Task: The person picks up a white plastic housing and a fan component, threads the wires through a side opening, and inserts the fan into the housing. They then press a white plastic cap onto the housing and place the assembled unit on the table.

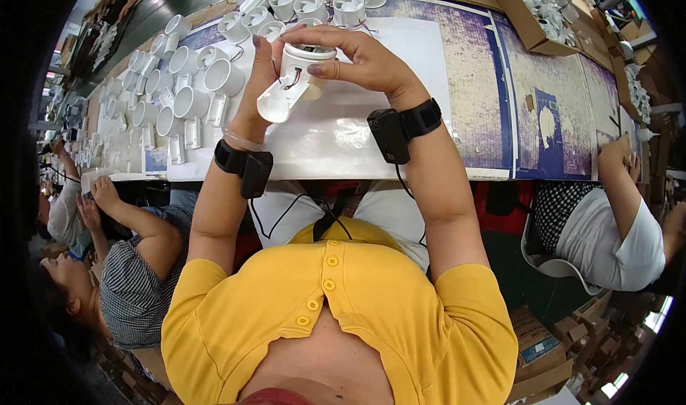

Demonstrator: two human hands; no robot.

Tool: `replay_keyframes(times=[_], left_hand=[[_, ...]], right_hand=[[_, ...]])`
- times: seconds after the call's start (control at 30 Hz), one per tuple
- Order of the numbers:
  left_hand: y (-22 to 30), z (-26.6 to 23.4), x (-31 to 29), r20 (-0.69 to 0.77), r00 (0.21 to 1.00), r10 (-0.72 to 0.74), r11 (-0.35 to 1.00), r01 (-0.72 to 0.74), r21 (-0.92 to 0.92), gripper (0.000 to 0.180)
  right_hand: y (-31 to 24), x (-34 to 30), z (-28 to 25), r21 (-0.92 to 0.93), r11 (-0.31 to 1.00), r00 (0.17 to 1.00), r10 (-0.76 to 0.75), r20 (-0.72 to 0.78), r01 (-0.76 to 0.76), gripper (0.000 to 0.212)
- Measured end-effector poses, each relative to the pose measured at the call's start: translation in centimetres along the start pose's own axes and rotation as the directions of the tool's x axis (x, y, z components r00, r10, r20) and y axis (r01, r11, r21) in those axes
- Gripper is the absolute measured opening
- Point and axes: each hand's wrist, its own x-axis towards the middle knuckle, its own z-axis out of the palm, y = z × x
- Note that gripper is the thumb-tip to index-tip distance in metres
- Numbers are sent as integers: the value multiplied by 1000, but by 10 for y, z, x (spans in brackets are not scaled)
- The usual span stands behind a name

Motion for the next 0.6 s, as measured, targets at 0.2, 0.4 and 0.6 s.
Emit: replay_keyframes(times=[0.2, 0.4, 0.6], left_hand=[[-10, 1, -1, 285, 955, -85, 923, 183, -338, 76], [-18, 5, -3, 69, 989, -134, 991, 134, 4, 74], [-19, 4, -1, 86, 989, -122, 988, 129, -81, 66]], right_hand=[[2, -1, -3, 122, 973, 980, 200, -24, -196, 45], [10, 3, 5, 116, 985, 987, 135, -88, -124, 43], [16, 5, 14, 62, 990, 978, 138, -159, -130, 42]])
